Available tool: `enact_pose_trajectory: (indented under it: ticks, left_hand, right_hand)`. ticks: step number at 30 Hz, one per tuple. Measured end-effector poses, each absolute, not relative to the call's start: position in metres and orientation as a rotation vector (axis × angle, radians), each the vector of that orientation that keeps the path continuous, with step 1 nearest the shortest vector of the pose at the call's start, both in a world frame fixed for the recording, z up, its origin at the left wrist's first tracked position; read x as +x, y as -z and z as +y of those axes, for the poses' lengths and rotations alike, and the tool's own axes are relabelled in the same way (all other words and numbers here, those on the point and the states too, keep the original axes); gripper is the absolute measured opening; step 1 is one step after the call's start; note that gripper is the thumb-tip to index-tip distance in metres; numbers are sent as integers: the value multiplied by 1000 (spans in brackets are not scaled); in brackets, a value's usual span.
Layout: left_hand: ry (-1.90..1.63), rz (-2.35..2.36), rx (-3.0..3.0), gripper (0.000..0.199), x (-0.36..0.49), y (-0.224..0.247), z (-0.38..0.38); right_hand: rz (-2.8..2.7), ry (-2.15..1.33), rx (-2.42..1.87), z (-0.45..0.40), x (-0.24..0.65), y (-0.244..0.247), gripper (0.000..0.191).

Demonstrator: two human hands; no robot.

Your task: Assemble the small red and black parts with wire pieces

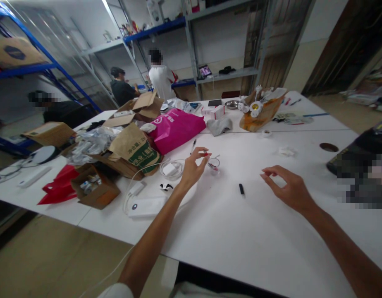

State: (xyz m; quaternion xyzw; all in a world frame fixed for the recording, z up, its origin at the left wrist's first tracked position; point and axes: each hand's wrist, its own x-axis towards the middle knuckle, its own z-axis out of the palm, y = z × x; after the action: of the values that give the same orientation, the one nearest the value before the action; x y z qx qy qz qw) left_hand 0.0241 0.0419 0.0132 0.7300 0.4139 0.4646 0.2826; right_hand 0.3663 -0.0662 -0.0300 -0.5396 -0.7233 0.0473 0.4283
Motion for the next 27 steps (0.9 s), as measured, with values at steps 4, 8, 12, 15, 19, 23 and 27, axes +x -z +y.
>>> enact_pose_trajectory:
  ticks: [4,8,12,15,19,23,27]
  left_hand:
    - [-1200,1137,2024,24,27,-8,55]
    - [-1169,1171,2090,30,31,-4,57]
    - [-1124,1223,2106,24,30,3,55]
    - [-1107,1233,2112,20,29,8,55]
    - [-1131,1245,2108,19,26,12,54]
    - [-1168,1248,2136,20,22,13,52]
    - [-1158,1196,2226,20,18,15,52]
  right_hand:
    - [-1928,-79,-1364,-57,393,39,27]
    - [-1986,-129,-1406,-53,409,49,35]
    - [-2035,-181,-1459,-52,411,58,33]
    - [-2053,-218,-1464,-51,411,61,28]
    - [-2064,-242,-1451,-51,411,61,24]
    - [-2071,-259,-1437,-51,410,60,23]
    - [-2065,-256,-1412,-52,407,58,24]
